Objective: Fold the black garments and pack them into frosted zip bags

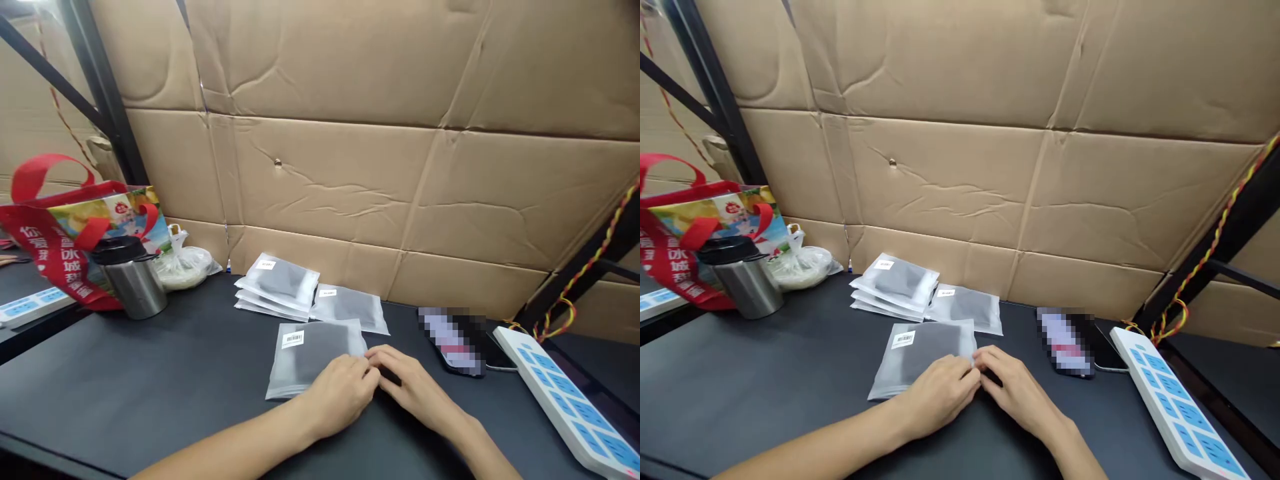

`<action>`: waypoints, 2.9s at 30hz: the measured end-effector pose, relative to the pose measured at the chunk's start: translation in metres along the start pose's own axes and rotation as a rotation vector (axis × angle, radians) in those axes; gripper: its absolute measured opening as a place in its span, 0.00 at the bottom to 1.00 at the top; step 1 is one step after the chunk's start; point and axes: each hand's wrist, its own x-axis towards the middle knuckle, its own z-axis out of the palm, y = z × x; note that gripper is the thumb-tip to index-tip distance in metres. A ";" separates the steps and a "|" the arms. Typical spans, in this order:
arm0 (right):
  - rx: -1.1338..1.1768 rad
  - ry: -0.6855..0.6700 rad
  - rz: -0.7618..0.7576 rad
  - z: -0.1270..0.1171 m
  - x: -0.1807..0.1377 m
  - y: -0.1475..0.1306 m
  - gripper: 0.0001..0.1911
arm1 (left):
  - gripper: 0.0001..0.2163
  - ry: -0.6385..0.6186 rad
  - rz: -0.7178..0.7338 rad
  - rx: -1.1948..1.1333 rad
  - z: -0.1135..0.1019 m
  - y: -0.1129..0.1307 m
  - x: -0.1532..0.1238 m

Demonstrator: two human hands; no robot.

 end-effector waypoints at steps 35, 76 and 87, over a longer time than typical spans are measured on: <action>-0.600 0.180 -0.242 0.029 0.035 -0.053 0.25 | 0.06 0.232 -0.009 0.050 -0.062 -0.076 -0.115; -0.331 0.157 0.284 0.035 -0.007 0.026 0.21 | 0.23 -0.070 -0.517 -0.013 0.000 -0.138 -0.146; -0.338 0.164 0.281 0.038 -0.007 0.029 0.21 | 0.23 -0.098 -0.533 -0.013 -0.002 -0.133 -0.144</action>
